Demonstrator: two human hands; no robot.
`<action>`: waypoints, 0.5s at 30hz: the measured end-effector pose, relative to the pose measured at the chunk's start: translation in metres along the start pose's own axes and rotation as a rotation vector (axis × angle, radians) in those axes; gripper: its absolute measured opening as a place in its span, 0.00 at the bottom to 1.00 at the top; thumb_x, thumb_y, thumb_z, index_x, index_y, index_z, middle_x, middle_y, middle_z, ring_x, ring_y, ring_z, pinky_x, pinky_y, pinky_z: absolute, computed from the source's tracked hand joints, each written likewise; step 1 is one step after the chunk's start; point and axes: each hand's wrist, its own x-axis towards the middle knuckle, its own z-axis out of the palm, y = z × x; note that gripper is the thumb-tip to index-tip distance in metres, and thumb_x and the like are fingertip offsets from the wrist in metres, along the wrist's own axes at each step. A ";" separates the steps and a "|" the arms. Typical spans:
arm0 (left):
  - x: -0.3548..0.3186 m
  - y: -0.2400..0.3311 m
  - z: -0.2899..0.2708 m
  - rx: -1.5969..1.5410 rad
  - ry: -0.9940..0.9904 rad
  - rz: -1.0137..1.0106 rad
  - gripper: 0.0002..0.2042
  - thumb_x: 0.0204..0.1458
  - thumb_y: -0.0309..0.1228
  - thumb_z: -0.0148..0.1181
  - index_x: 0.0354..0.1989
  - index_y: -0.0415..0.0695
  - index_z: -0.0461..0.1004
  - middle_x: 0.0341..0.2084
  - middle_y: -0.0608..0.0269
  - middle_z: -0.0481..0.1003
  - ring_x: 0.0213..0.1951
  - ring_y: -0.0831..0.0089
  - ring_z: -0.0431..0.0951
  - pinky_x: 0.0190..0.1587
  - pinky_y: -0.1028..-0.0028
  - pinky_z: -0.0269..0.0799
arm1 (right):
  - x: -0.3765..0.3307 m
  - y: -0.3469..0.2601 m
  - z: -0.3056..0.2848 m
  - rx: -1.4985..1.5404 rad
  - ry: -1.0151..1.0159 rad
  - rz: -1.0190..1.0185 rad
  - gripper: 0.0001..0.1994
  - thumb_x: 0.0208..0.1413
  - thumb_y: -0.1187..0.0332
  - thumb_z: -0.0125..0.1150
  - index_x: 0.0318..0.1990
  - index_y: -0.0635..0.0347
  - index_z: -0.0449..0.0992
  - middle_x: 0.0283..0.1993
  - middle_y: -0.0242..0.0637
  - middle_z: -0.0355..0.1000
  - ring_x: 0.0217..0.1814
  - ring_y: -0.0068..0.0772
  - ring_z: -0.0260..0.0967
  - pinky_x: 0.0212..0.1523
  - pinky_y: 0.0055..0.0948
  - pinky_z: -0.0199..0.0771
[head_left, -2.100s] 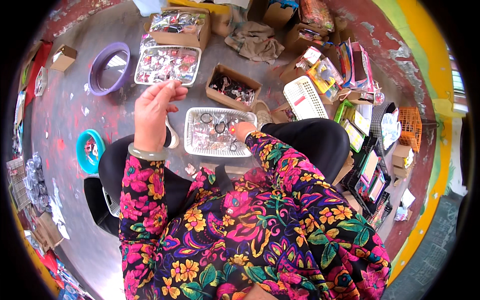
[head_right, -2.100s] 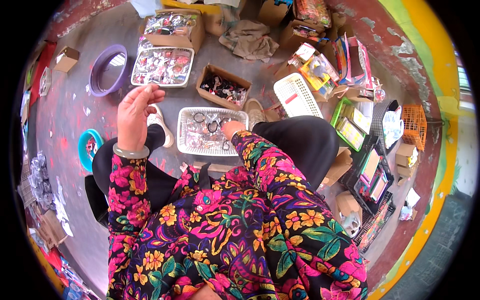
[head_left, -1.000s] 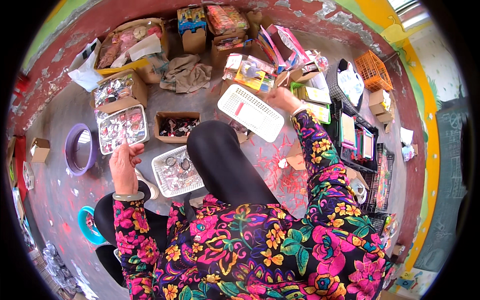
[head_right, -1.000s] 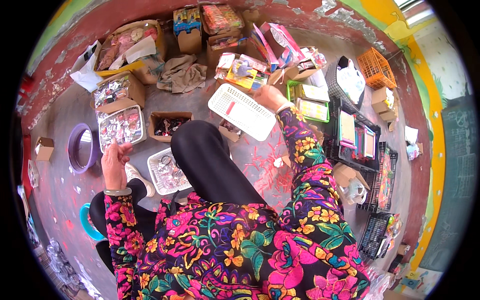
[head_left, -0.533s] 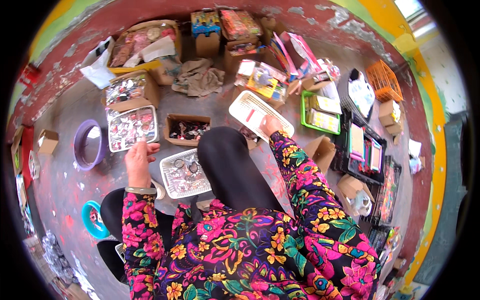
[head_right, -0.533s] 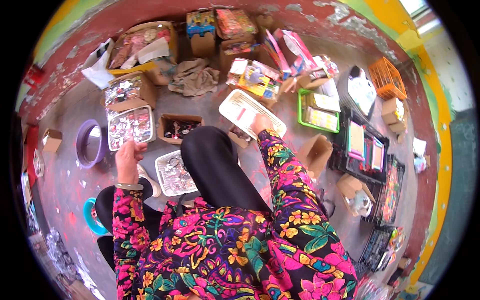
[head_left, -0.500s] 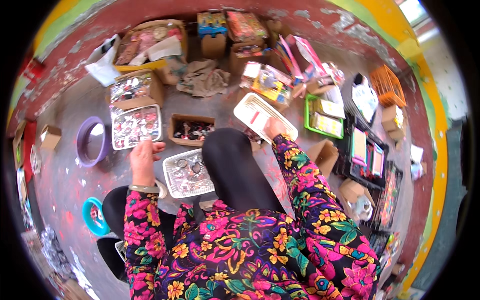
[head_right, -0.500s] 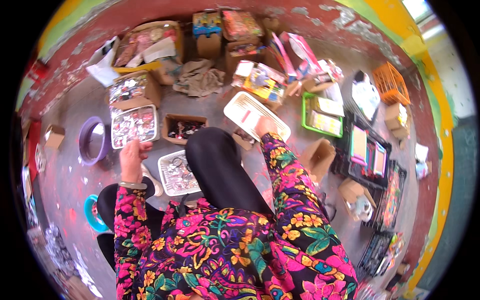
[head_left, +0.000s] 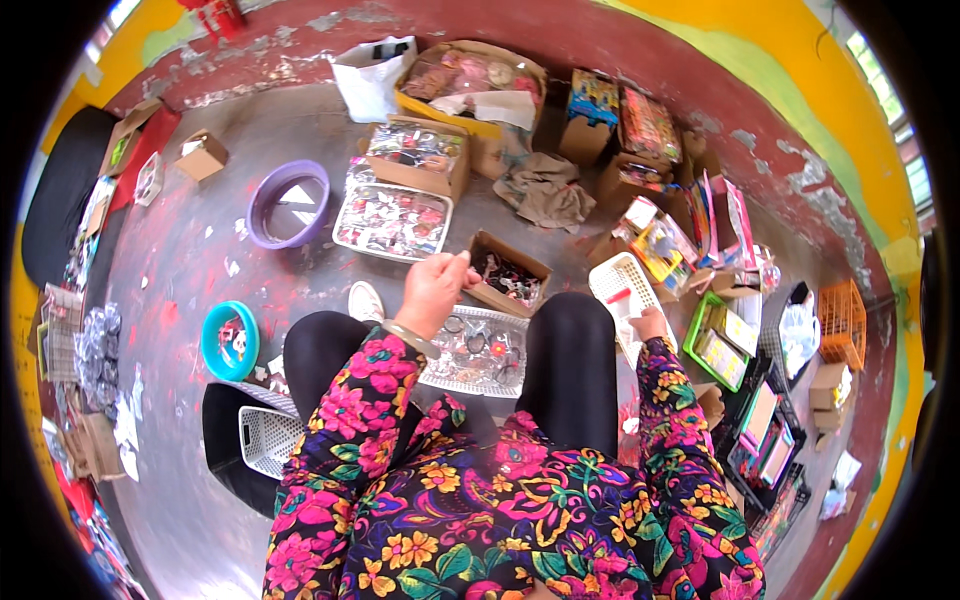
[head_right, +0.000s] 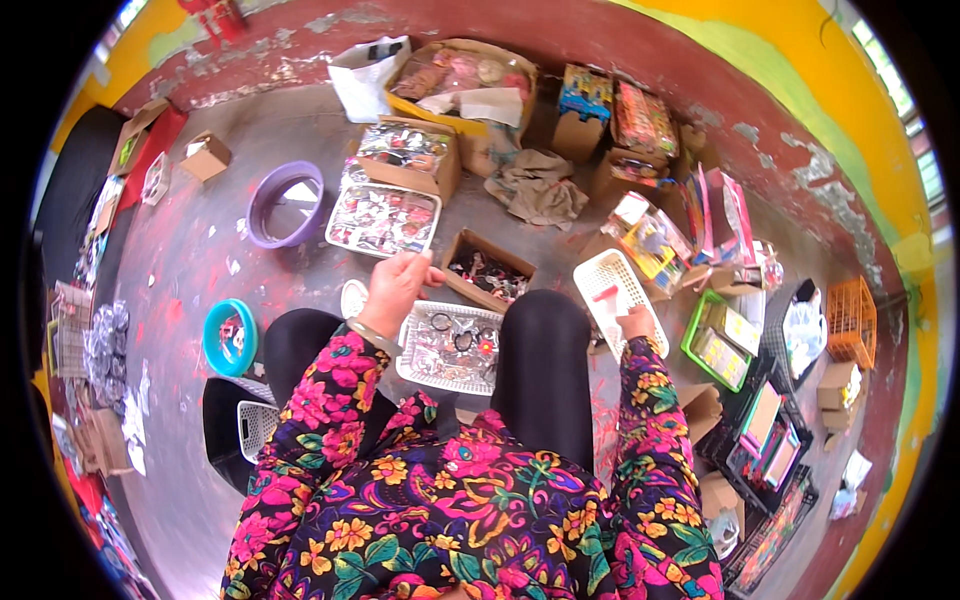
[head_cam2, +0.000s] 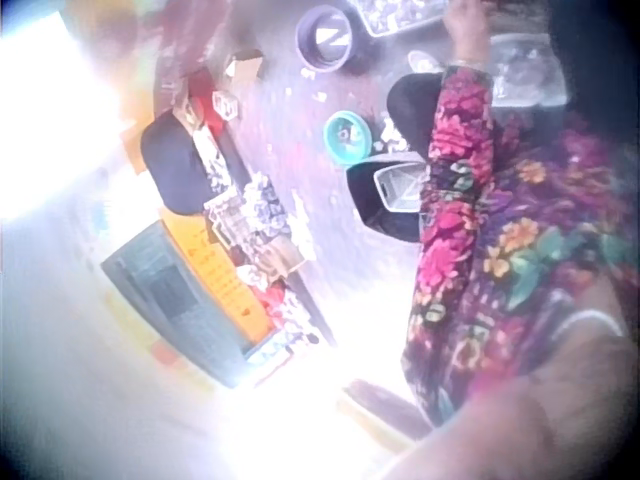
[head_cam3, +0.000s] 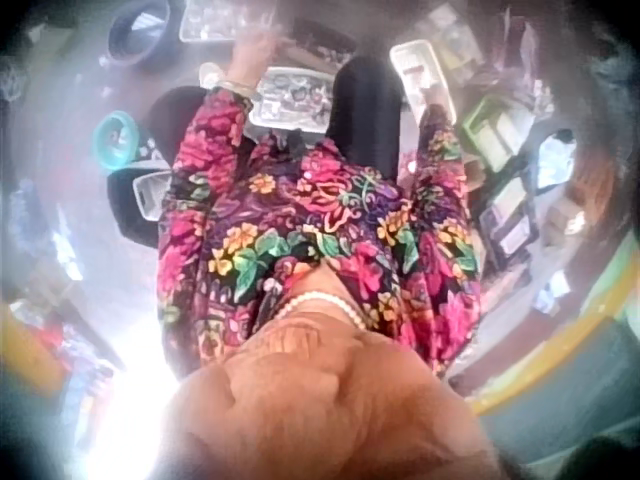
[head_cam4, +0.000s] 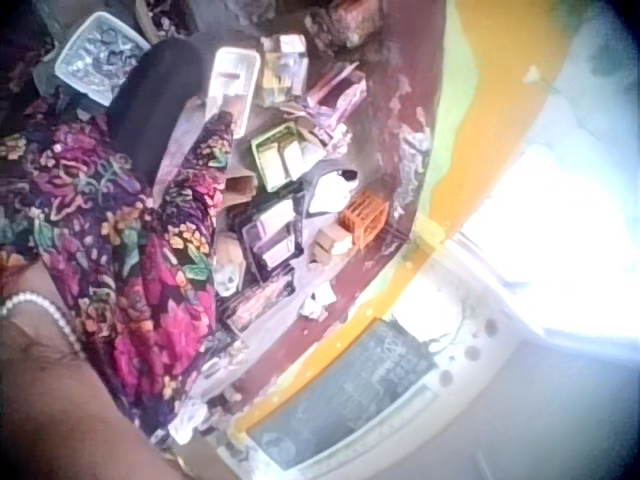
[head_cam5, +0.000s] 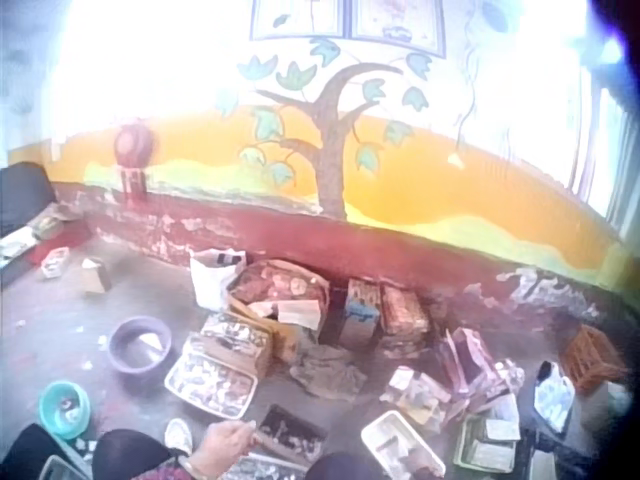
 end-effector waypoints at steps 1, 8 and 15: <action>0.000 -0.001 -0.004 0.026 -0.005 -0.011 0.17 0.54 0.38 0.51 0.20 0.38 0.73 0.17 0.65 0.73 0.19 0.83 0.69 0.21 0.81 0.64 | 0.001 -0.010 -0.005 0.048 0.021 -0.009 0.17 0.30 0.64 0.67 0.31 0.62 0.75 0.32 0.50 0.73 0.37 0.46 0.72 0.41 0.35 0.70; 0.004 0.000 -0.006 -0.077 -0.080 -0.024 0.13 0.54 0.38 0.51 0.29 0.40 0.73 0.26 0.65 0.75 0.26 0.83 0.72 0.27 0.84 0.65 | 0.000 -0.158 -0.089 0.344 0.267 -0.368 0.11 0.39 0.68 0.64 0.28 0.65 0.72 0.23 0.36 0.70 0.25 0.28 0.68 0.29 0.27 0.68; -0.006 0.024 -0.010 -0.802 -0.266 -0.009 0.23 0.49 0.39 0.58 0.51 0.42 0.62 0.44 0.62 0.69 0.43 0.73 0.71 0.45 0.71 0.68 | -0.141 -0.331 -0.059 1.198 -0.803 -0.433 0.07 0.48 0.74 0.59 0.35 0.62 0.70 0.30 0.30 0.70 0.29 0.19 0.67 0.31 0.19 0.69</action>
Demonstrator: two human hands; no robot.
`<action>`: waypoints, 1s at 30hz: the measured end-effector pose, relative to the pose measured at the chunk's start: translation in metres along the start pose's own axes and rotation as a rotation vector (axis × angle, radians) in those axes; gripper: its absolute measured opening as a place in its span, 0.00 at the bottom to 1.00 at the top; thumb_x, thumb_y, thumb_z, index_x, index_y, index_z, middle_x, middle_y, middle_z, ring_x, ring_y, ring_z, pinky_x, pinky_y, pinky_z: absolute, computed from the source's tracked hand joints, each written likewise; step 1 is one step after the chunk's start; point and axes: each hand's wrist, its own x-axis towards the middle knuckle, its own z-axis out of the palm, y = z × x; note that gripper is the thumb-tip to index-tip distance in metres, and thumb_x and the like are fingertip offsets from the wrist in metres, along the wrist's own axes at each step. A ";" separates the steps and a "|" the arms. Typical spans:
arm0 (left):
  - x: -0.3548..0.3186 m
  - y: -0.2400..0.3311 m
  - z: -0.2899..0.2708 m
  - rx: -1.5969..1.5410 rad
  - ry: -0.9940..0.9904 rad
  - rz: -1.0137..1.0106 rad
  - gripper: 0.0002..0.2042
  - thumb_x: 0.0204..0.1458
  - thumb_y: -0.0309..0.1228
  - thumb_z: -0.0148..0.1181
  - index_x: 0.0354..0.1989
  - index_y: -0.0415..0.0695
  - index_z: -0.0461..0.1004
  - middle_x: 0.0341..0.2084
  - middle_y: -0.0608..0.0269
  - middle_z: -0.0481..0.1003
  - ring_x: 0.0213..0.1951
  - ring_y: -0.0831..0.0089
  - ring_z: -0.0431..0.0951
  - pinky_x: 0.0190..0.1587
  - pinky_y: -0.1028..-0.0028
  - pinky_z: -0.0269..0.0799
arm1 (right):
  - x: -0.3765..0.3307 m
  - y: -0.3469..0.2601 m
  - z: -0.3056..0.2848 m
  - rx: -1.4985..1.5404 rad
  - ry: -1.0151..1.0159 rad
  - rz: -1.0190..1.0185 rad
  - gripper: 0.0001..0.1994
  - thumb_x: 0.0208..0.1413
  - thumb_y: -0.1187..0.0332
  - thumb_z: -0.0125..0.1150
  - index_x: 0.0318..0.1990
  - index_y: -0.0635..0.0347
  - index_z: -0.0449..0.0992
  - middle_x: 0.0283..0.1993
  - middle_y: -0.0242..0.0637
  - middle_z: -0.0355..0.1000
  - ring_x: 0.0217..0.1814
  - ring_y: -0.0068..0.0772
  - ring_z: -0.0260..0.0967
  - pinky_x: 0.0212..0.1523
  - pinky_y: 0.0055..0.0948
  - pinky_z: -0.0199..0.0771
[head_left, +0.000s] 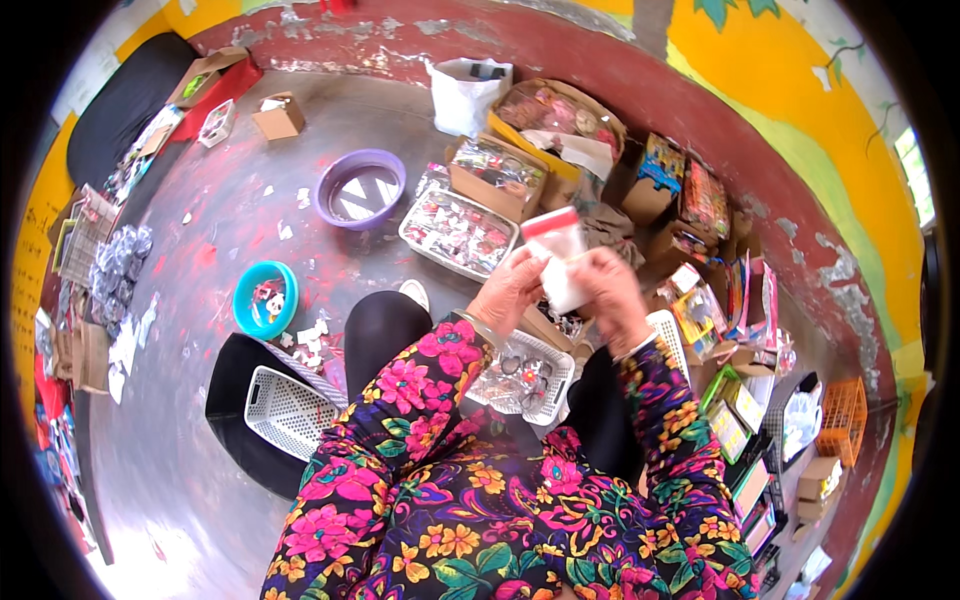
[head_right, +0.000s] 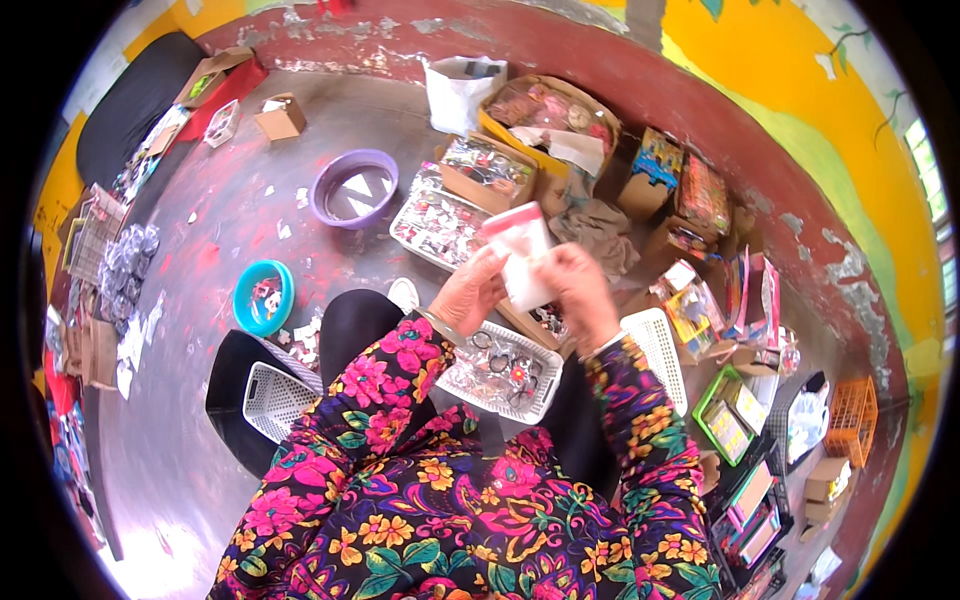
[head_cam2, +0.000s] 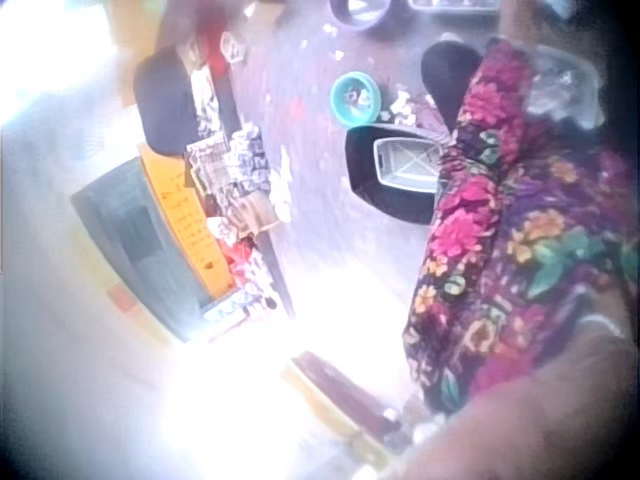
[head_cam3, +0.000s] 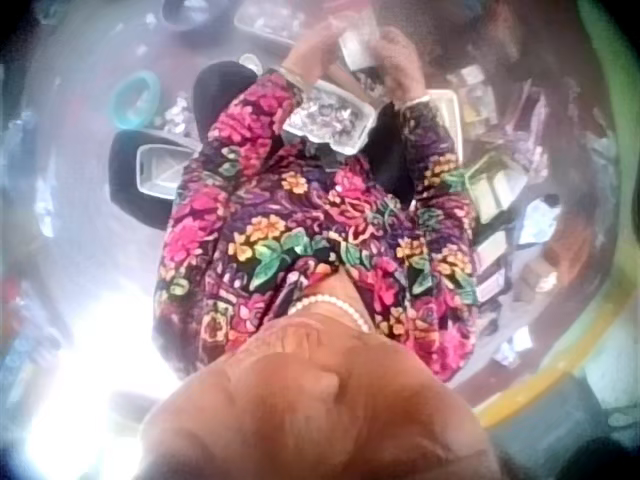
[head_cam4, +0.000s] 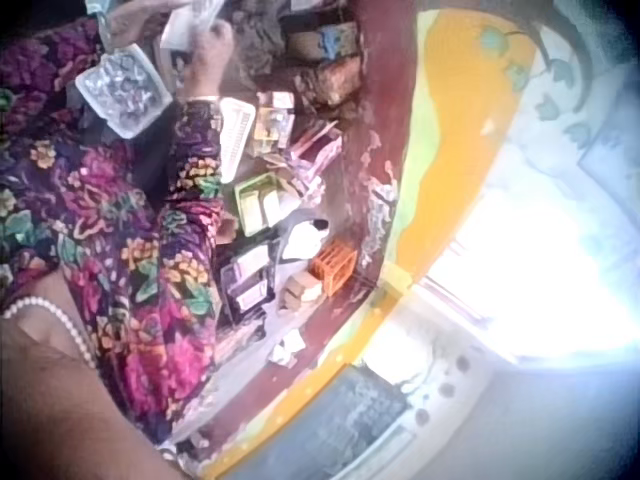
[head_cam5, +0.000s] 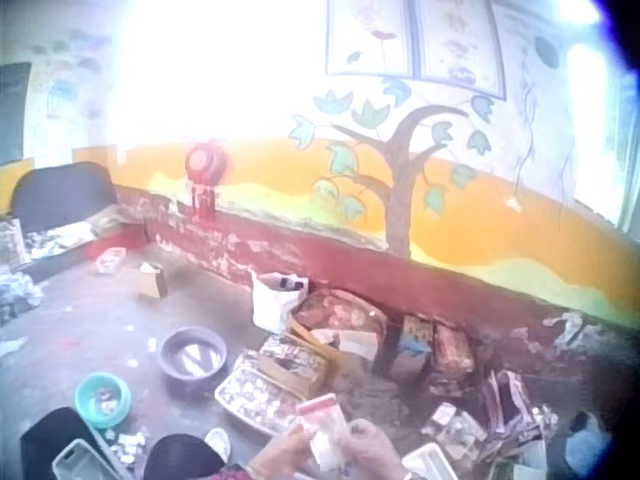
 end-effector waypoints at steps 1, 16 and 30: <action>0.000 -0.002 -0.008 -0.050 -0.031 0.019 0.24 0.49 0.38 0.58 0.51 0.41 0.61 0.45 0.57 0.69 0.45 0.68 0.71 0.47 0.68 0.68 | -0.001 0.008 0.017 0.002 -0.071 0.087 0.08 0.49 0.73 0.59 0.36 0.62 0.70 0.32 0.30 0.70 0.30 0.20 0.68 0.32 0.20 0.70; 0.006 -0.001 -0.012 -0.005 0.203 0.239 0.12 0.54 0.29 0.48 0.45 0.38 0.65 0.29 0.57 0.74 0.35 0.68 0.75 0.40 0.72 0.71 | -0.006 0.045 0.031 0.171 -0.119 0.508 0.14 0.56 0.56 0.52 0.35 0.59 0.67 0.24 0.34 0.70 0.20 0.23 0.67 0.20 0.18 0.68; -0.002 0.033 -0.014 0.947 -0.351 -0.110 0.39 0.38 0.35 0.67 0.58 0.35 0.55 0.55 0.49 0.61 0.56 0.67 0.62 0.57 0.69 0.57 | -0.016 -0.021 -0.035 -0.816 -0.452 0.158 0.09 0.48 0.65 0.60 0.29 0.63 0.73 0.19 0.27 0.68 0.21 0.15 0.63 0.21 0.18 0.62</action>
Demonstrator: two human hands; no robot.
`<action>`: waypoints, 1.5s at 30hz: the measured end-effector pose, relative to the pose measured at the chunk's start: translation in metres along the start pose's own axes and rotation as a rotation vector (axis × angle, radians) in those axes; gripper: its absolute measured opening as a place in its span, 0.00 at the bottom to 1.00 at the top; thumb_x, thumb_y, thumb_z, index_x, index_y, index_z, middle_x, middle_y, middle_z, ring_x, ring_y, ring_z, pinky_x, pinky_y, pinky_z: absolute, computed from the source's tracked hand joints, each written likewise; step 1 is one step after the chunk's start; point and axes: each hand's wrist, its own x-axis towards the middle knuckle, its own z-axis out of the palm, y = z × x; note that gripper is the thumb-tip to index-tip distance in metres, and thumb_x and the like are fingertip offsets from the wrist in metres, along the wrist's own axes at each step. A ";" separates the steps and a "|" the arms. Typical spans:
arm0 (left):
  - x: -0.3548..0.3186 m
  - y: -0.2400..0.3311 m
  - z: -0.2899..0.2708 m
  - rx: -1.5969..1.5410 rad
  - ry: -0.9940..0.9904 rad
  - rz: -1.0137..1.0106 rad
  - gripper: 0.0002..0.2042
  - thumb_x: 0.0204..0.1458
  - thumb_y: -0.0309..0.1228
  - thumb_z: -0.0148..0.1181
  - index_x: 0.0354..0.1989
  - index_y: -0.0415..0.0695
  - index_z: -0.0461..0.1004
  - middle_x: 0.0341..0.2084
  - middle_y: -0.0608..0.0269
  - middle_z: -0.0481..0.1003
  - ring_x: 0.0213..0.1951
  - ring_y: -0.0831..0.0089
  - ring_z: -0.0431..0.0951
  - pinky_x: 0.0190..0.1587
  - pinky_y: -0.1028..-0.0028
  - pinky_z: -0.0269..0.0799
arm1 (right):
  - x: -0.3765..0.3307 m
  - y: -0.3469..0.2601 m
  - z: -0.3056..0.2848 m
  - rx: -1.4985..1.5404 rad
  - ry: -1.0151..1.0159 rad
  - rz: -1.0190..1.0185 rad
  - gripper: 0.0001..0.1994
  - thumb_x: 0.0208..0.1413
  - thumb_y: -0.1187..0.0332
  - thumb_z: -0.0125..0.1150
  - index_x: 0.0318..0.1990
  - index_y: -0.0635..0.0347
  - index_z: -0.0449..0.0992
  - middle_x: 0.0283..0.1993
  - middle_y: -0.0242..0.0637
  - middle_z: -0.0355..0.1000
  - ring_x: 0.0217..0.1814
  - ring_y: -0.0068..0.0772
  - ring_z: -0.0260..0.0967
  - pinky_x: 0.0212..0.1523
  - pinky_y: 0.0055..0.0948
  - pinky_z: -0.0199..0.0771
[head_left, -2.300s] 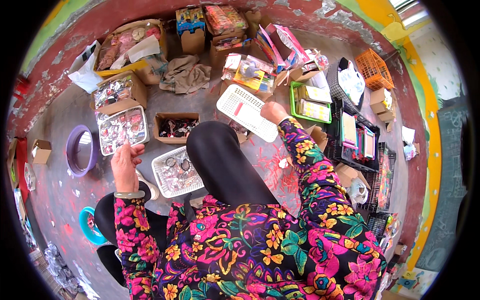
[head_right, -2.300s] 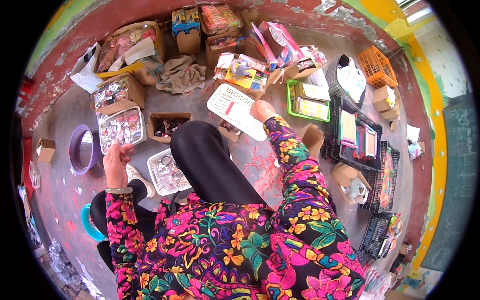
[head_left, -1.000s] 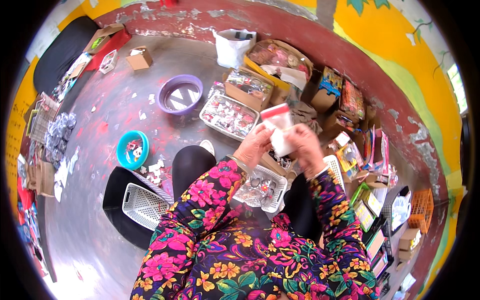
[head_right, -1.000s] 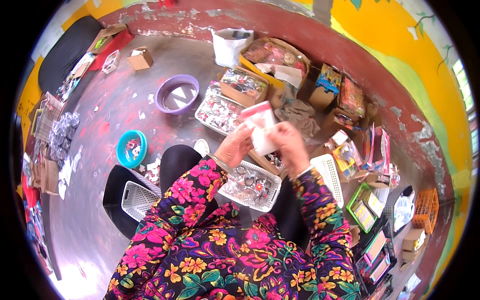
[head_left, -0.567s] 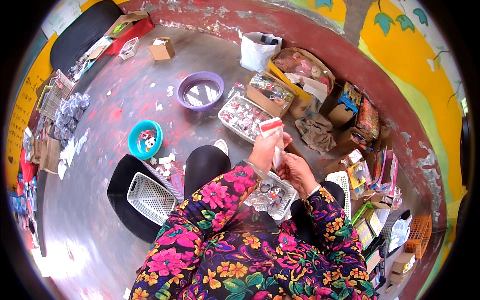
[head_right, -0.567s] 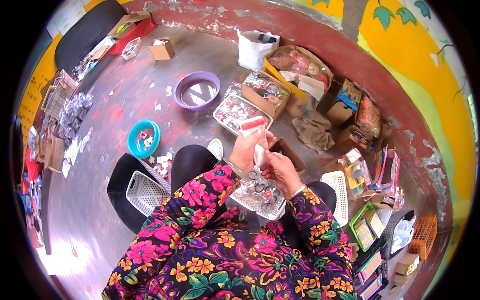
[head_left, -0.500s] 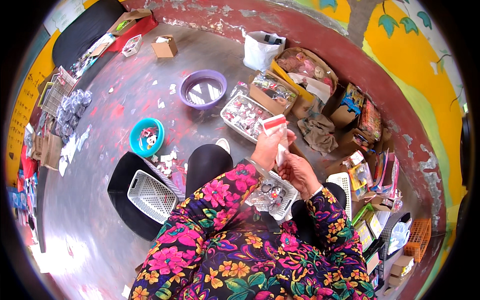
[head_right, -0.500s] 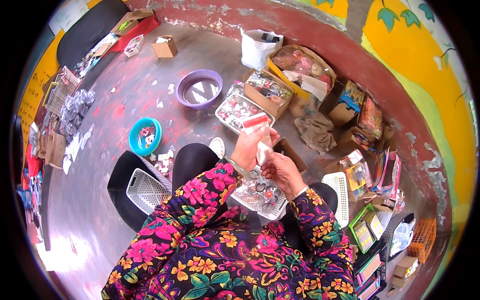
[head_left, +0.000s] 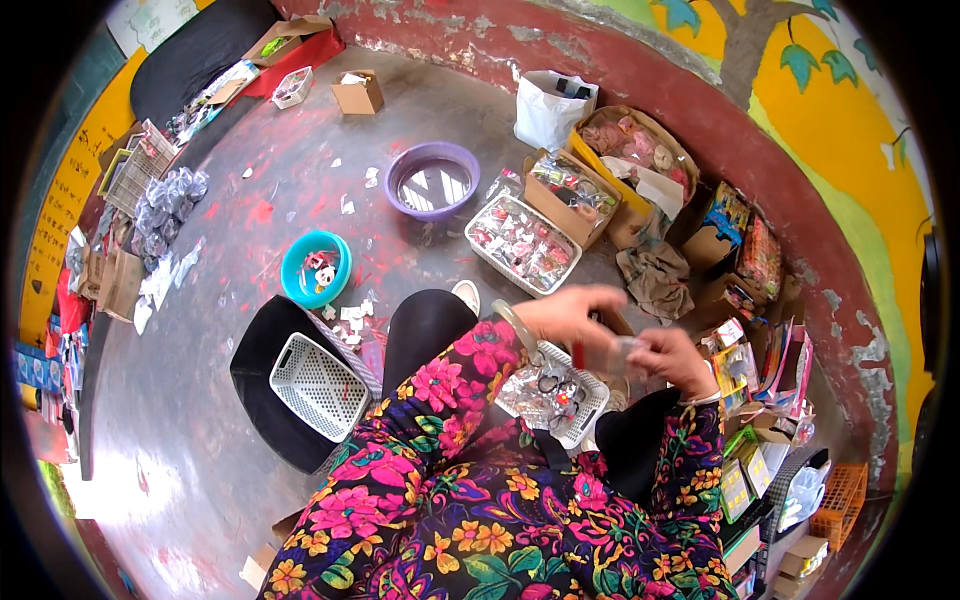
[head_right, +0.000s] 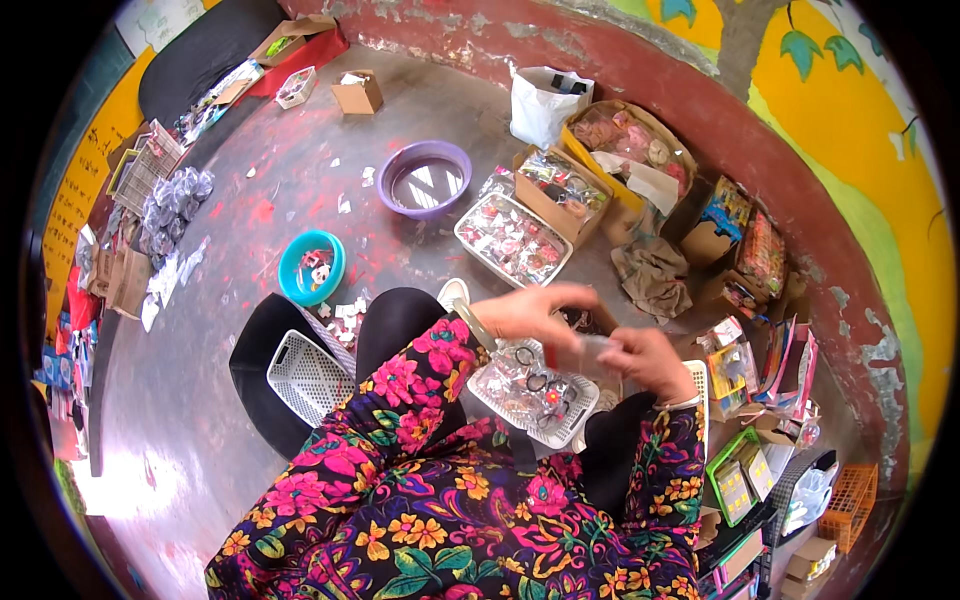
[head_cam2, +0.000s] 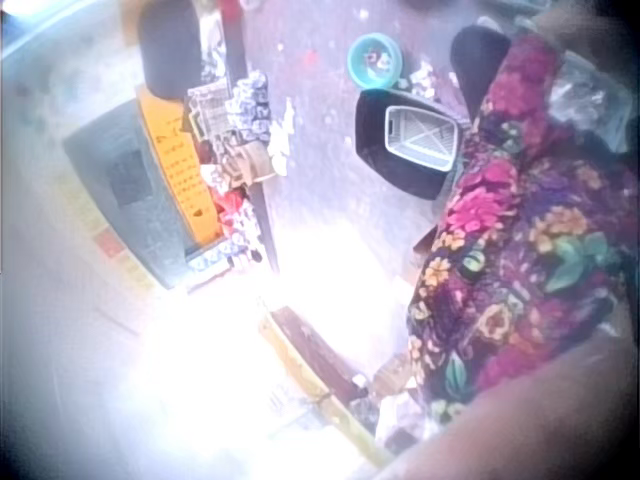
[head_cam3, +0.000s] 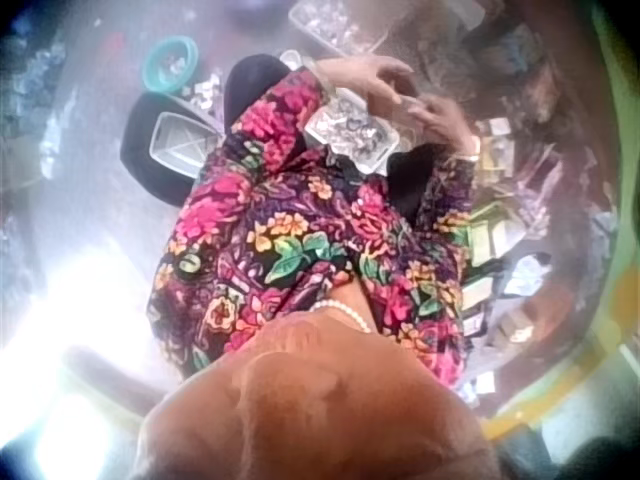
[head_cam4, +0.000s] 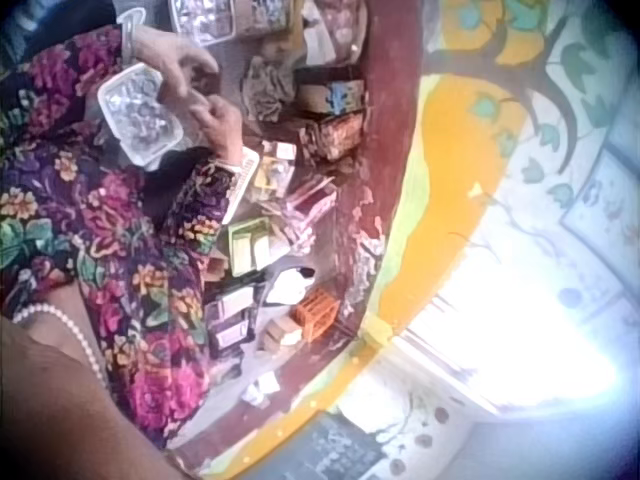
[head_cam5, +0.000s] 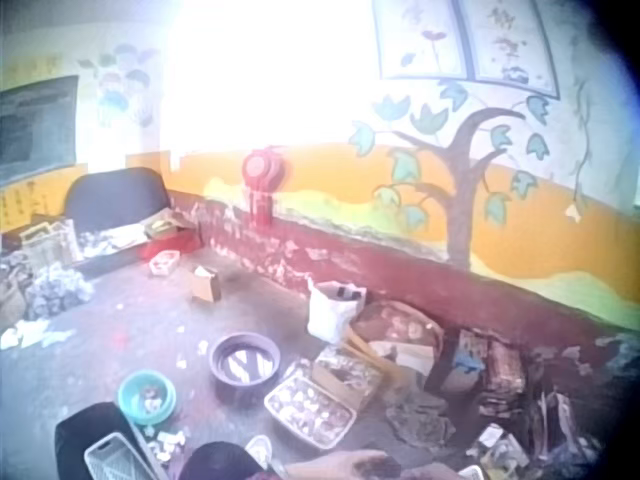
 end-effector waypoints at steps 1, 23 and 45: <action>-0.003 0.003 0.007 0.187 -0.113 -0.034 0.38 0.36 0.37 0.69 0.56 0.35 0.59 0.50 0.51 0.66 0.54 0.69 0.64 0.56 0.70 0.60 | 0.002 -0.001 0.009 -0.209 -0.041 -0.067 0.10 0.46 0.64 0.60 0.30 0.63 0.73 0.18 0.33 0.66 0.21 0.19 0.63 0.22 0.23 0.62; 0.022 -0.053 0.056 -0.927 0.292 -0.190 0.11 0.51 0.24 0.53 0.43 0.40 0.69 0.39 0.61 0.72 0.42 0.70 0.73 0.44 0.69 0.69 | 0.024 -0.008 0.054 -0.836 0.630 -0.413 0.12 0.48 0.70 0.52 0.42 0.60 0.70 0.42 0.41 0.69 0.46 0.43 0.66 0.44 0.34 0.68; 0.019 -0.030 0.057 -0.839 0.328 -0.120 0.11 0.54 0.24 0.49 0.45 0.38 0.67 0.37 0.61 0.72 0.39 0.72 0.74 0.42 0.71 0.71 | 0.027 0.012 0.034 0.537 0.527 0.003 0.15 0.46 0.63 0.64 0.34 0.67 0.71 0.34 0.37 0.70 0.28 0.20 0.65 0.26 0.21 0.66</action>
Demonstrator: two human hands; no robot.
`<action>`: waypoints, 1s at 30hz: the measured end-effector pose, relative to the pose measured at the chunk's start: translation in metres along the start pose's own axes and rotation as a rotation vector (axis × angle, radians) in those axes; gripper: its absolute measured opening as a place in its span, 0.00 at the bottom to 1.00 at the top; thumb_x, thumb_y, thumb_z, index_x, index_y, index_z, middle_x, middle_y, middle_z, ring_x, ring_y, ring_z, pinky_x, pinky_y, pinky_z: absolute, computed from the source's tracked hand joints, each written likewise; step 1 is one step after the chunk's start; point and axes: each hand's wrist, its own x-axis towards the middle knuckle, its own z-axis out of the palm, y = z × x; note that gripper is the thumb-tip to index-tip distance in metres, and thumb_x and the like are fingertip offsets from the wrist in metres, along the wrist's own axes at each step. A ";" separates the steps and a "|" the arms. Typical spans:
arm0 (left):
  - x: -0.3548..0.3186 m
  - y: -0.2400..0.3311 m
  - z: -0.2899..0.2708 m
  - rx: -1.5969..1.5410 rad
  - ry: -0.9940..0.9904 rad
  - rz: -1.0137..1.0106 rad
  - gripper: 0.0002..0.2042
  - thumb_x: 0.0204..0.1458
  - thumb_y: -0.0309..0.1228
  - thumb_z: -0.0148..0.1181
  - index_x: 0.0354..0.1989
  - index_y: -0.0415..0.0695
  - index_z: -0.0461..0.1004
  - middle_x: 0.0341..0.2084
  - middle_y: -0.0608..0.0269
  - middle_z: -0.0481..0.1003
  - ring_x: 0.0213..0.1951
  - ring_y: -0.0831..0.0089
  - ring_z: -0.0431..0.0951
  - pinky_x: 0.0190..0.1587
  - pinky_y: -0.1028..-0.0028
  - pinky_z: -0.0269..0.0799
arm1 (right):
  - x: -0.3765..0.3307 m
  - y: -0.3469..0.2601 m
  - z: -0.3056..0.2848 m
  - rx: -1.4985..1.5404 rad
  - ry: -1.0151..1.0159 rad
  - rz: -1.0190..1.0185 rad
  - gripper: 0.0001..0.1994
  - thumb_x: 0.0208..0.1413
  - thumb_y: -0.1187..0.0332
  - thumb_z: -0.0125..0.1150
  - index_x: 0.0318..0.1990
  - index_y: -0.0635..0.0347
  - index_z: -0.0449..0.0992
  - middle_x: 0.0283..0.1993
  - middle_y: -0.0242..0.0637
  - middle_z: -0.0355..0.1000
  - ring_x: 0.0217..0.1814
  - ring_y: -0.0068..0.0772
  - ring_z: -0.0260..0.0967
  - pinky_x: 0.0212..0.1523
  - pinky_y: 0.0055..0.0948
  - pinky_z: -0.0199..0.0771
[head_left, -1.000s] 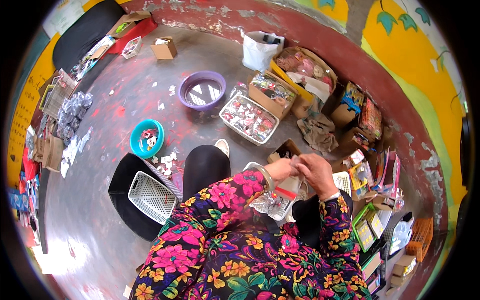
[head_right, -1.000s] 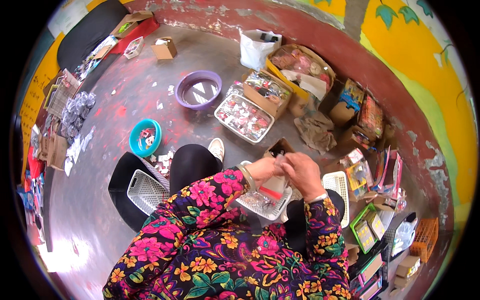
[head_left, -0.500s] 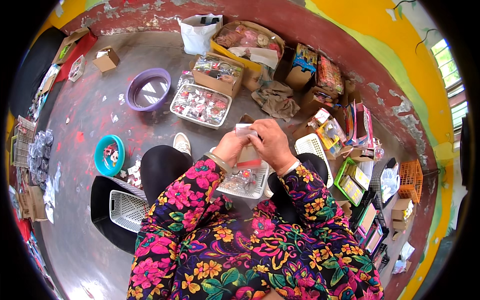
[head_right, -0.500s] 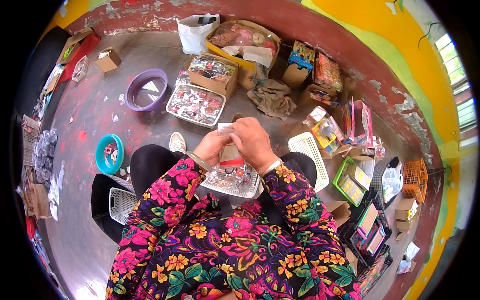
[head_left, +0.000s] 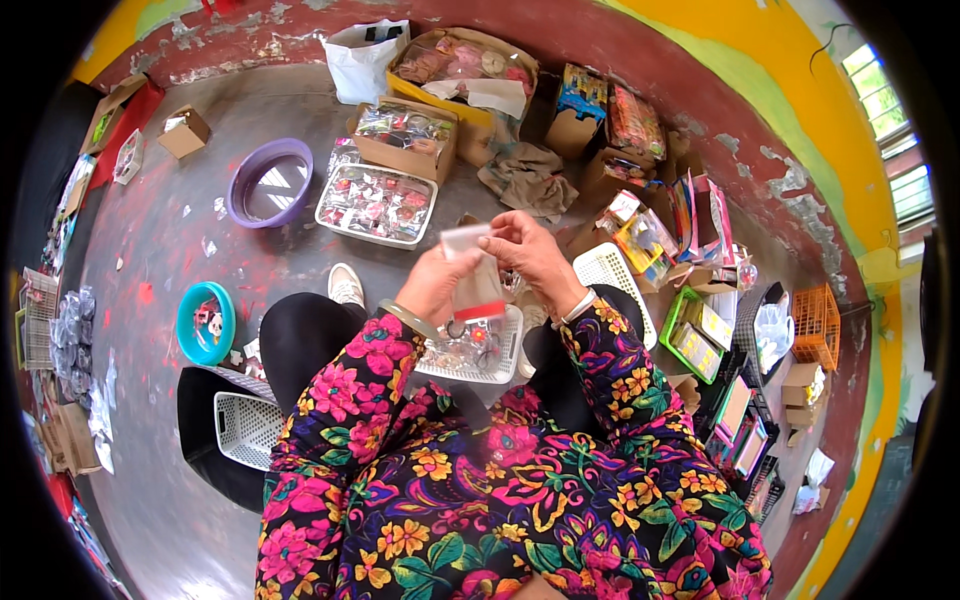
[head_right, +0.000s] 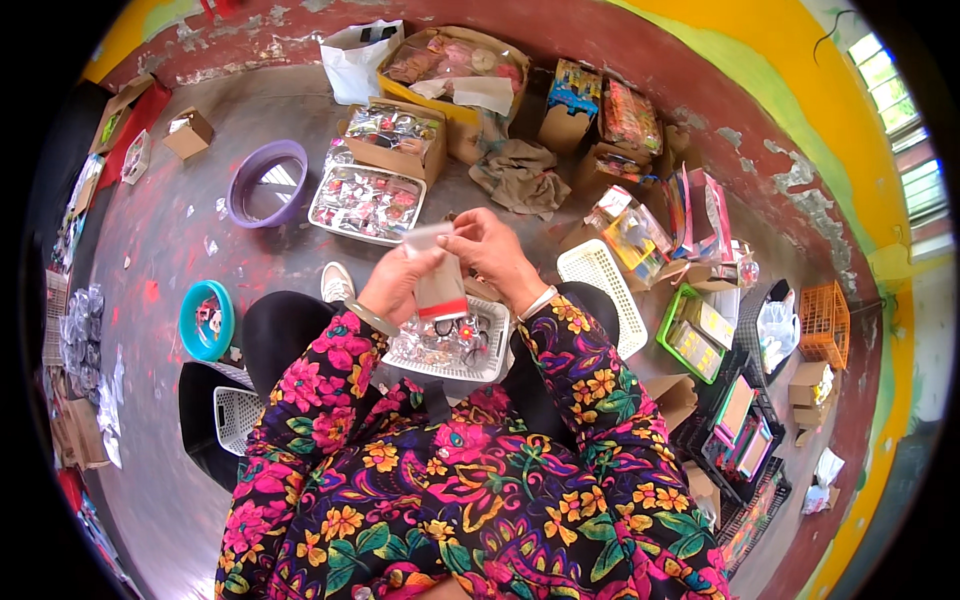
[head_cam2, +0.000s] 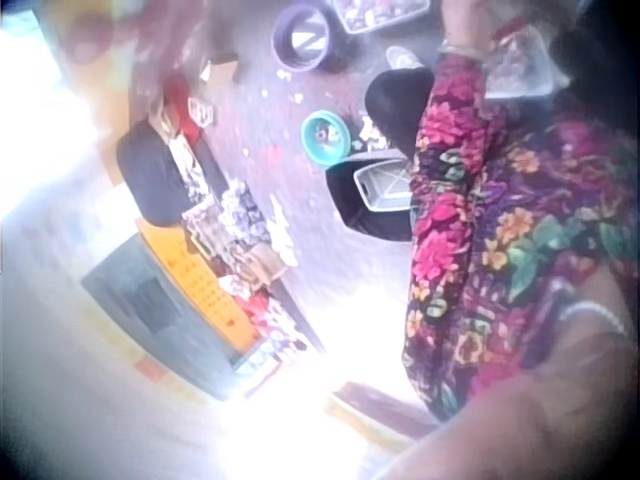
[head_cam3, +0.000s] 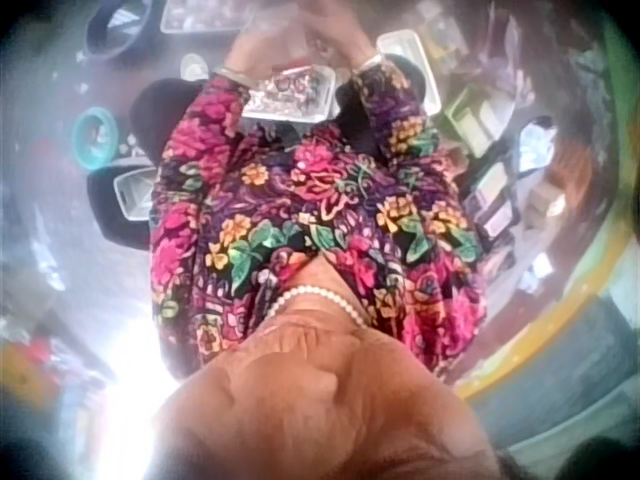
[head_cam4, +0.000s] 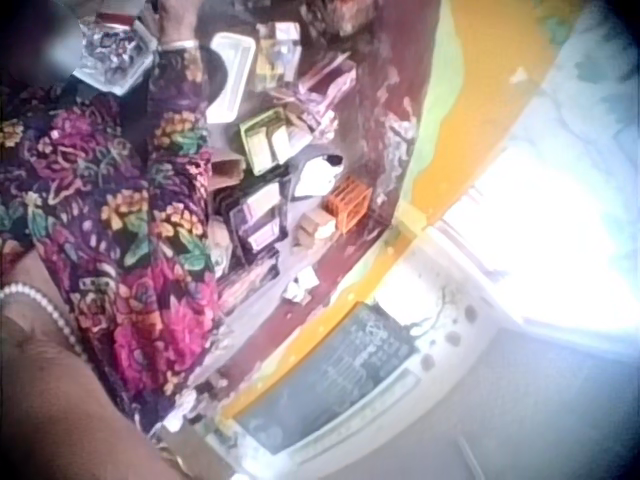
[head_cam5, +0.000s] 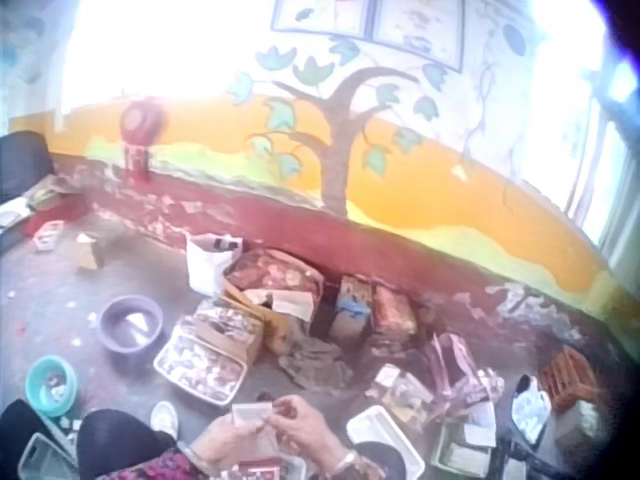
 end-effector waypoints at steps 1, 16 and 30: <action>0.002 0.002 -0.004 -0.020 0.040 0.057 0.11 0.54 0.24 0.49 0.45 0.38 0.67 0.37 0.61 0.72 0.39 0.71 0.74 0.43 0.70 0.72 | -0.001 -0.001 0.002 -0.065 -0.029 0.031 0.15 0.46 0.63 0.64 0.34 0.67 0.71 0.33 0.36 0.71 0.28 0.20 0.65 0.25 0.21 0.66; 0.002 0.006 -0.012 -0.159 0.135 0.196 0.11 0.52 0.24 0.50 0.43 0.35 0.66 0.35 0.52 0.73 0.37 0.65 0.75 0.41 0.67 0.72 | -0.018 -0.001 0.020 -0.851 0.021 -0.436 0.12 0.49 0.60 0.58 0.24 0.60 0.71 0.18 0.37 0.68 0.20 0.33 0.67 0.22 0.32 0.65; 0.003 0.002 -0.009 0.035 0.281 0.353 0.10 0.52 0.23 0.49 0.43 0.36 0.66 0.33 0.55 0.74 0.33 0.69 0.75 0.38 0.71 0.71 | -0.023 -0.010 0.030 -0.879 0.111 -0.663 0.09 0.48 0.64 0.60 0.27 0.58 0.69 0.21 0.37 0.69 0.24 0.35 0.68 0.24 0.31 0.66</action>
